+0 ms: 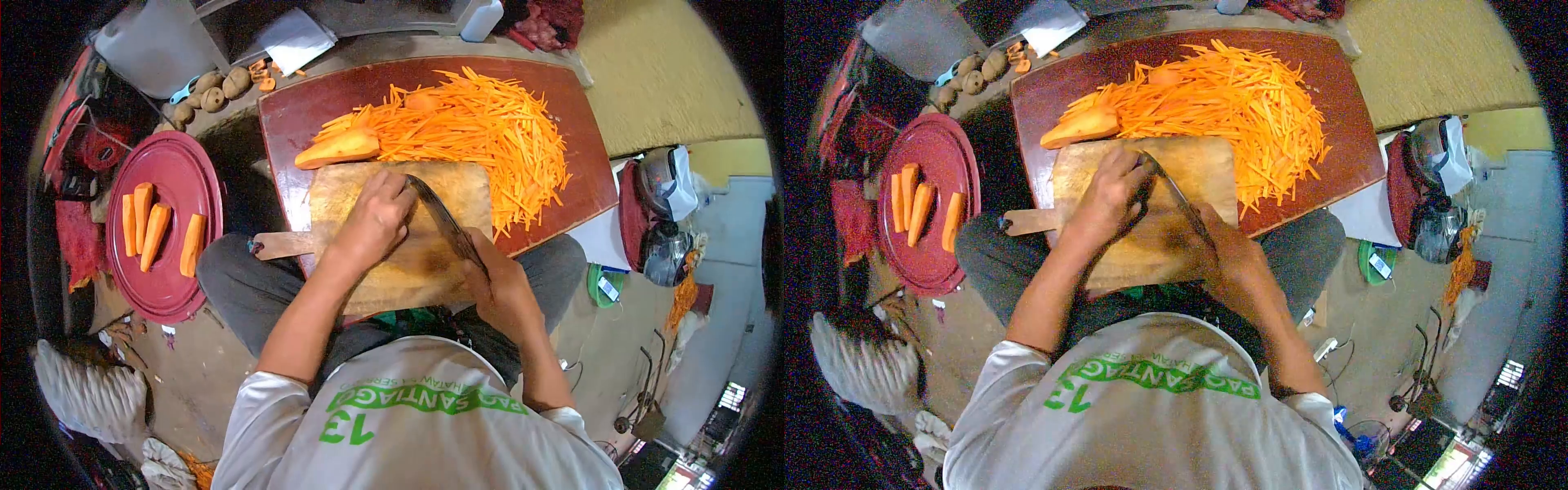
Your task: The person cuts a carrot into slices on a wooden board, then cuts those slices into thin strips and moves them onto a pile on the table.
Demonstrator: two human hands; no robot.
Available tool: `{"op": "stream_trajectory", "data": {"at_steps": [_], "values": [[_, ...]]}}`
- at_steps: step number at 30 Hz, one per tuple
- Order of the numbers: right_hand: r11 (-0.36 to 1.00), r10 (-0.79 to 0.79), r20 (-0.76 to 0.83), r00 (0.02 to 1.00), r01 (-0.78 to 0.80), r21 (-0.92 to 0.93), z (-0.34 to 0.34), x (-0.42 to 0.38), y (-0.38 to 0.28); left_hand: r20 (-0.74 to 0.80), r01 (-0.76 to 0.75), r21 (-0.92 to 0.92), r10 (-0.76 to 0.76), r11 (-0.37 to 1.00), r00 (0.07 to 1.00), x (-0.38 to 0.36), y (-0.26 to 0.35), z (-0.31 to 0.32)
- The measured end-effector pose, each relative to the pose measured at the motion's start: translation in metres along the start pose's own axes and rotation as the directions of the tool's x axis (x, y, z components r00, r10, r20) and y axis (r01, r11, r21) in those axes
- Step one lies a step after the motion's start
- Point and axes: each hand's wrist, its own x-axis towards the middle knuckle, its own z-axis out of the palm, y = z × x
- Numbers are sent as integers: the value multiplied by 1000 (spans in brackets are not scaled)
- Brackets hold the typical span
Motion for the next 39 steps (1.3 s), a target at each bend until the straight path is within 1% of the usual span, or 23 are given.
{"op": "stream_trajectory", "data": {"at_steps": [2, 5, 8, 11, 14, 17, 20, 23, 26, 30, 32, 35, 38, 39], "values": [[993, -89, -74, 993, 83, -85, 13, 0, 18, 0, 27, 29, -27, 999, 1000, 1, -2, 4], [993, 110, 90, 990, -107, -42, 2, 26, -3, 3, 32, 33, -32, 999, 999, 0, -3, 7], [991, 122, 118, 986, -115, -66, -6, 18, -11, -15, 33, 51, -32, 998, 999, -1, 0, 4], [996, -61, -49, 997, 58, -65, 5, -1, 10, -12, 67, 74, -66, 995, 998, -2, 4, 3], [992, 127, 101, 987, -125, -29, 7, 15, -1, -15, 74, 67, -73, 995, 997, -3, 0, 8], [994, 108, 100, 989, -105, -31, 1, 21, -8, -26, 74, 49, -72, 996, 997, -3, 0, 7], [987, 157, 84, 984, -153, -47, -5, 4, -13, -52, 57, 21, -56, 998, 997, -2, -5, 7], [991, 129, 59, 990, -127, -40, 4, 3, -11, -102, 41, 18, -39, 999, 994, -3, -6, 11], [994, 106, 98, 990, -102, -42, 8, 20, -1, -142, 34, 40, -28, 999, 989, -1, -2, 10], [999, 25, -12, 1000, -25, 28, 8, 8, -3, -122, 85, 77, -75, 993, 990, 1, 4, 3], [998, -2, -46, 999, 4, 57, 14, 2, 3, -162, 74, 89, -59, 993, 985, 0, 5, 5], [999, 51, 74, 996, -50, -12, 14, 14, 8, -176, 82, 86, -66, 993, 982, 0, 3, 9], [997, 65, 93, 994, -69, 40, -1, 14, -10, -182, 65, 61, -53, 996, 982, 1, 3, 6], [998, 43, 51, 998, -45, 39, 1, 11, -9, -191, 61, 48, -51, 997, 980, 1, 3, 5]]}}
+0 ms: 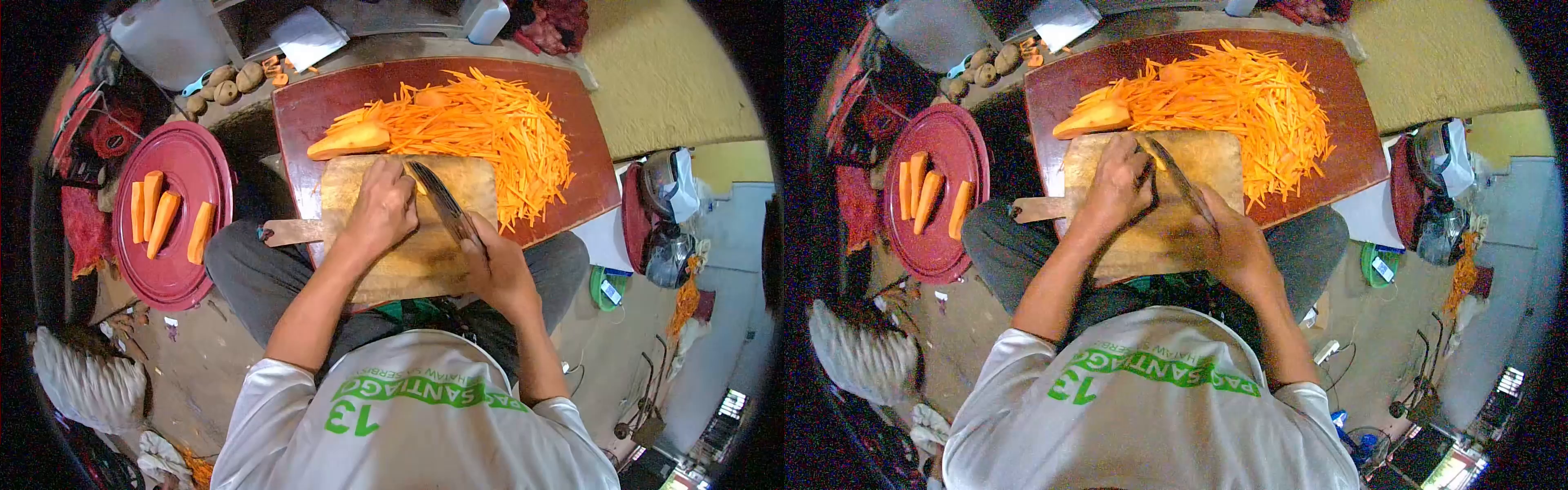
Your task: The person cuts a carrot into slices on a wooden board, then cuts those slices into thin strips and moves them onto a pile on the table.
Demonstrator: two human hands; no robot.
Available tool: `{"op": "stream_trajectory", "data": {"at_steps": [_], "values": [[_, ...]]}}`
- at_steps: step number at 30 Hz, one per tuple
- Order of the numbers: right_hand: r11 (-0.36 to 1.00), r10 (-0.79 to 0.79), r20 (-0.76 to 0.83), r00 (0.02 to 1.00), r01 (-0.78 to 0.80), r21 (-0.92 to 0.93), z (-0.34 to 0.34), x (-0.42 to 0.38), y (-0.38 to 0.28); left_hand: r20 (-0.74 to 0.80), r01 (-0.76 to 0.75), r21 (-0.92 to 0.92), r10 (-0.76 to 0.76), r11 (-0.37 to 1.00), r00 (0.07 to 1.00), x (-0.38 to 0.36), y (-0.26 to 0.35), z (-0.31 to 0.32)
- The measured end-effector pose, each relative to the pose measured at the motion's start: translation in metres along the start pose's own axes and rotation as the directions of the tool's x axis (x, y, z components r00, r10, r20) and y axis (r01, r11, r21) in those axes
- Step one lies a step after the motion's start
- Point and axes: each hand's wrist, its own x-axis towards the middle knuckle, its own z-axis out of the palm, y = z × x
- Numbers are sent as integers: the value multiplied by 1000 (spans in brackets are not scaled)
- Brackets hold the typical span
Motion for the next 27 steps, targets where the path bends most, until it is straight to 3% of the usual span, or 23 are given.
{"op": "stream_trajectory", "data": {"at_steps": [5, 8, 12, 15, 20, 27], "values": [[998, -52, -78, 996, 50, -25, 19, -2, 15, -6, 14, 32, -13, 999, 1000, -1, -1, 3], [979, -187, -143, 972, 196, 54, 16, 6, 13, 5, 10, 13, -10, 1000, 1000, -1, -3, 3], [979, -194, -138, 971, 200, 30, 17, 7, 12, 11, -7, -24, 7, 1000, 1000, -2, -5, 2], [968, -241, -181, 954, 250, 34, 22, 5, 16, 116, 32, 11, -33, 999, 993, -5, -5, 0], [954, -291, -287, 913, 301, -11, 18, -4, 10, 88, 5, 22, -7, 1000, 996, -4, -4, -2], [984, -158, -181, 971, 169, 47, 9, -18, -1, 32, 56, 59, -58, 997, 998, -1, -6, -14]]}}
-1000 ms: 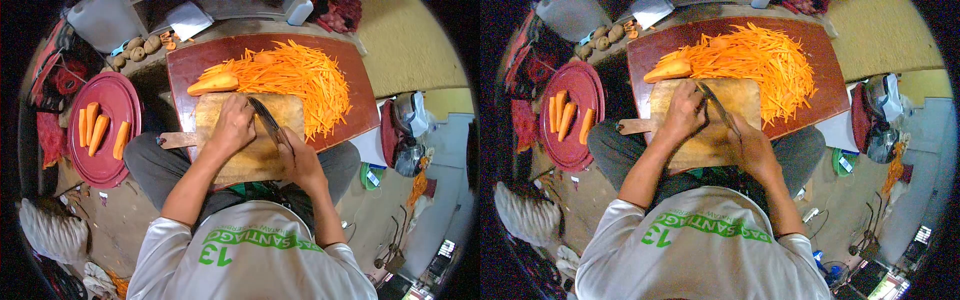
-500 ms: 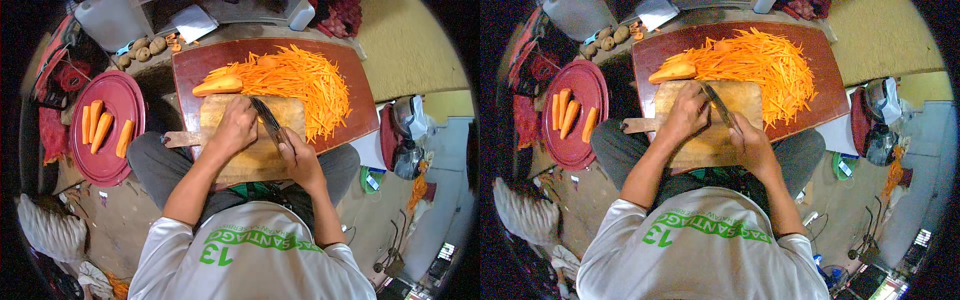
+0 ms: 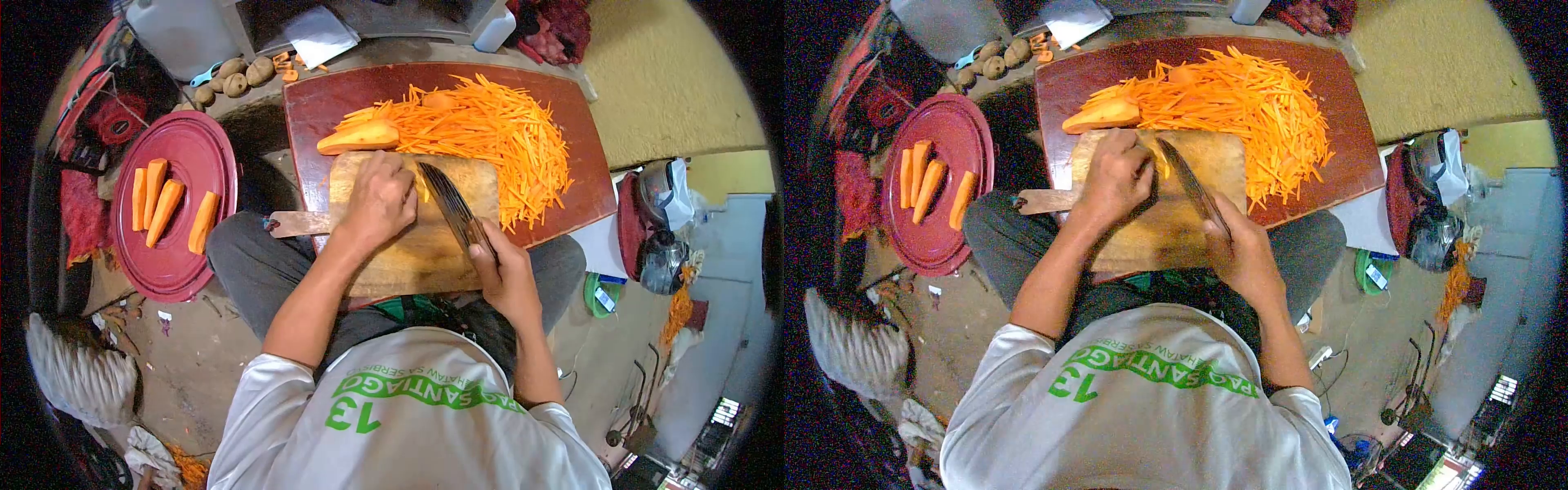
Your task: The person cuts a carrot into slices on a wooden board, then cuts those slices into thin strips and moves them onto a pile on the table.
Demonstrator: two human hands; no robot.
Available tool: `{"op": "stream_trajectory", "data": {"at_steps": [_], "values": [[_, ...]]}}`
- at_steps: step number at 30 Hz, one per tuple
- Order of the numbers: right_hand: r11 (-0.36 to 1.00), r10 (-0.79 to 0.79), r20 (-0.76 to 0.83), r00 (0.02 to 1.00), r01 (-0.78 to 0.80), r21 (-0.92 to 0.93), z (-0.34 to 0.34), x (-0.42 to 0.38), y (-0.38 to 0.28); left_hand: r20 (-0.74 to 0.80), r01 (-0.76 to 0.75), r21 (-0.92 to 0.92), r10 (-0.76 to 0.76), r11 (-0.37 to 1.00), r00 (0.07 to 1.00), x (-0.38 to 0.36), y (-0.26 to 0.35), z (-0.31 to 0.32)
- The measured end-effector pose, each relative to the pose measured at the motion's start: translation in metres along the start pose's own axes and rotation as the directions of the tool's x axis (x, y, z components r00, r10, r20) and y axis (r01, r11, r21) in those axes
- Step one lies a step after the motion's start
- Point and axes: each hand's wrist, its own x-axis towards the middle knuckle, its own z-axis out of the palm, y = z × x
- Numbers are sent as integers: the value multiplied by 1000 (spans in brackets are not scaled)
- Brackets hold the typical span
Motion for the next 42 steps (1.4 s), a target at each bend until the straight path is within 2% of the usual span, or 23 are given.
{"op": "stream_trajectory", "data": {"at_steps": [2, 5, 6, 9, 10, 11, 12, 17, 21, 24, 25, 28, 31, 34, 35, 38, 39, 42], "values": [[1000, 14, -12, 1000, -14, 16, -2, -9, 9, -90, -1, 33, 4, 999, 996, 2, -9, -5], [999, 18, 92, 996, -15, -32, -11, -7, 24, -205, 6, 105, 15, 994, 979, 10, -21, -16], [998, 13, 76, 997, -8, -64, -14, -4, 33, -240, 13, 133, 20, 991, 971, 12, -26, -21], [991, 5, 21, 1000, -2, -134, -27, 29, 50, -185, 83, 253, -36, 964, 982, 15, -42, -30], [979, -64, 2, 998, 63, -193, -31, 46, 60, -172, 99, 293, -49, 951, 984, 16, -44, -33], [980, -104, -36, 994, 96, -176, -34, 62, 70, -106, 108, 317, -79, 942, 991, 16, -49, -34], [978, -147, -76, 986, 133, -162, -37, 72, 69, -85, 110, 315, -88, 943, 992, 15, -51, -32], [992, -108, -231, 967, 88, -94, -55, 73, 53, -39, 158, 304, -153, 939, 987, 19, -57, -32], [986, -159, -346, 925, 131, -103, -46, 49, 46, -79, 157, 291, -140, 944, 987, 19, -63, -25], [998, -55, -257, 965, 41, -57, -23, 37, 72, -79, 175, 298, -158, 938, 984, 21, -64, -28], [985, -9, -185, 983, -24, -172, -26, 33, 73, -71, 184, 303, -170, 935, 983, 21, -64, -29], [991, -16, -216, 976, -12, -131, -31, 24, 55, -67, 189, 321, -177, 928, 982, 21, -63, -30], [995, -96, -291, 952, 81, -62, -30, 20, 42, -72, 165, 346, -150, 924, 986, 20, -66, -26], [969, -90, -166, 982, 49, -241, -13, 20, 61, -72, 151, 296, -135, 943, 988, 20, -69, -24], [960, -38, -118, 992, 3, -278, -12, 19, 65, -71, 147, 265, -132, 953, 989, 21, -68, -24], [948, -49, -112, 993, 11, -318, -5, 17, 56, -33, 104, 313, -98, 944, 995, 20, -67, -26], [914, 11, -41, 999, -27, -404, -4, 15, 52, -44, 74, 330, -63, 941, 997, 21, -67, -26], [926, -83, 34, 996, 90, -367, 15, 7, 59, -59, -7, 368, 30, 930, 998, 20, -63, -28]]}}
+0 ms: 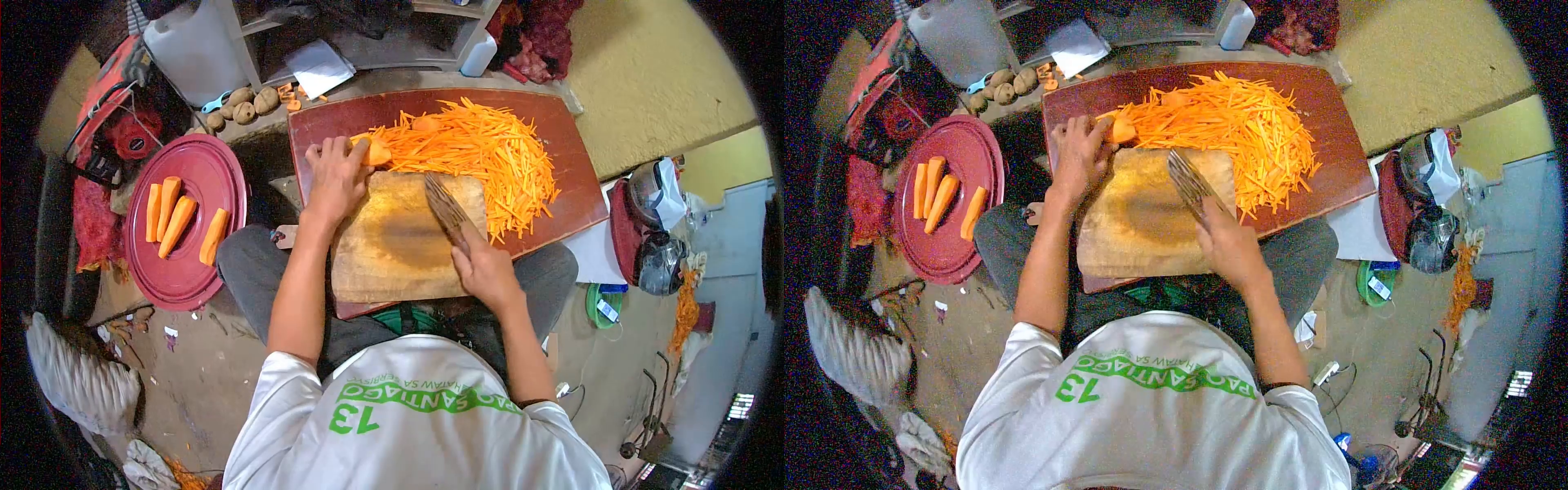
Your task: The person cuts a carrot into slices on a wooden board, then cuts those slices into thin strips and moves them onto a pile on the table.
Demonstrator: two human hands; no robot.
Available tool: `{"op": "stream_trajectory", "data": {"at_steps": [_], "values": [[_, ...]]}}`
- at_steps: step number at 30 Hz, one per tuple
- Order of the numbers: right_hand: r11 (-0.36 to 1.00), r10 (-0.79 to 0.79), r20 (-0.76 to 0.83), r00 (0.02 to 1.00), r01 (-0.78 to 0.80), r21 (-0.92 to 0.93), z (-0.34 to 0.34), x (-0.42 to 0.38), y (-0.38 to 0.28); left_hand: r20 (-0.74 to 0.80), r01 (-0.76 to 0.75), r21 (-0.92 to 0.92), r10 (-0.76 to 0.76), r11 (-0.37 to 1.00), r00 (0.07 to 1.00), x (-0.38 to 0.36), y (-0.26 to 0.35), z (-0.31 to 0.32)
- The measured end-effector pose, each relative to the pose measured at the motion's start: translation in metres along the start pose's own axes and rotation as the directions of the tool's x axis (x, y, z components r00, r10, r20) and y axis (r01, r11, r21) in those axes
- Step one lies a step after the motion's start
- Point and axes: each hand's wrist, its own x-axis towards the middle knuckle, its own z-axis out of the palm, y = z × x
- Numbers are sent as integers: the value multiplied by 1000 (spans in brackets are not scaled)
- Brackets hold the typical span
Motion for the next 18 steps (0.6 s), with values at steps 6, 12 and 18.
{"op": "stream_trajectory", "data": {"at_steps": [6, 12, 18], "values": [[982, -128, -96, 987, 113, -149, 30, -9, 9, -17, -143, 70, 145, 987, 989, 2, 23, -18], [986, -130, -105, 986, 118, -118, 31, -14, 16, 32, -110, -107, 114, 988, 993, -20, 60, -27], [999, -29, -47, 998, 28, -26, 13, -21, 16, 131, 52, -154, -31, 987, 991, -25, 79, -29]]}}
